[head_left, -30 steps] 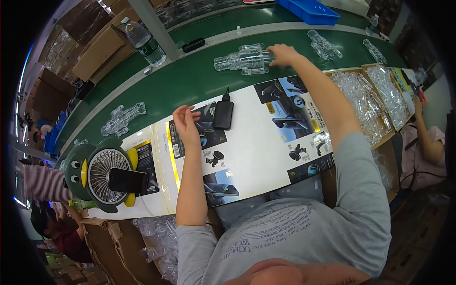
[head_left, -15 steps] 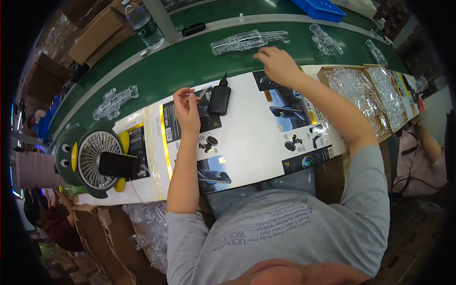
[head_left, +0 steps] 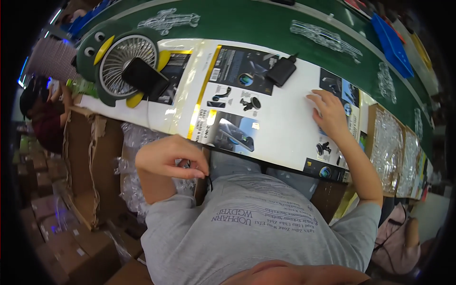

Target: Assembling and inspecting clear plastic parts at a manufacturing station by dispensing liquid into small cups and joining components.

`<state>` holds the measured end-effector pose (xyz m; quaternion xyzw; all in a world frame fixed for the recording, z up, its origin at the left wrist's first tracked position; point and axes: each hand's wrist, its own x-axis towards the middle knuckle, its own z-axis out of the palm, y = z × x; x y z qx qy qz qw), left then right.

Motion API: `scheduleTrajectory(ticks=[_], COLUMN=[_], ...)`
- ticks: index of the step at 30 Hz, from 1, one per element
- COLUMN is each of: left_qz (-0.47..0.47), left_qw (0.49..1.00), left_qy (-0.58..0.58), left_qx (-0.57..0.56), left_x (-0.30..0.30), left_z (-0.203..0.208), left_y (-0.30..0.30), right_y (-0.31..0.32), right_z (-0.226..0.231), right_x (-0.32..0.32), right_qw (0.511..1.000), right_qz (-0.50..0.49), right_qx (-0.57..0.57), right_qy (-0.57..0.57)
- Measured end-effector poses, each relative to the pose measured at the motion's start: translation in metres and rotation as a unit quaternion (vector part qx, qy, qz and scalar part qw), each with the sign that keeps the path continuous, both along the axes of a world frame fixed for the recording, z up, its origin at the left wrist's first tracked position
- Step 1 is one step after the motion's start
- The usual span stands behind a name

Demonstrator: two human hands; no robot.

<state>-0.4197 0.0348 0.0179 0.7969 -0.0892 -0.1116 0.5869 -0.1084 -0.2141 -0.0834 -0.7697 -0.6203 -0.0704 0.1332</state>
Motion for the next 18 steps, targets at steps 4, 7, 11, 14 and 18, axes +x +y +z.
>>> scheduleTrajectory(ticks=[4,7,11,14,18], left_qz=[0.221,0.377,0.345,0.223,0.255], left_qw=[0.928,0.828,0.78,0.894,0.819], left_qy=[0.283,0.244,0.321,0.222,0.289], left_qx=[0.095,0.335,0.412,0.318,0.426], left_x=[-0.07,-0.119,-0.135,-0.138,-0.151], left_z=[-0.063,-0.119,-0.159,-0.181,-0.207], left_y=[0.011,0.014,0.009,0.003,0.001], right_y=[0.012,0.036,0.07,0.089,0.108], right_z=[0.004,0.005,0.008,0.005,0.015], right_x=[0.004,0.01,0.011,0.017,0.022], right_qw=[1.0,0.999,0.985,0.982,0.978], right_qz=[-0.001,0.022,0.026,0.07,0.068], right_qx=[0.01,0.025,-0.046,-0.063,-0.133], right_qy=[-0.002,-0.041,-0.162,-0.166,-0.145])
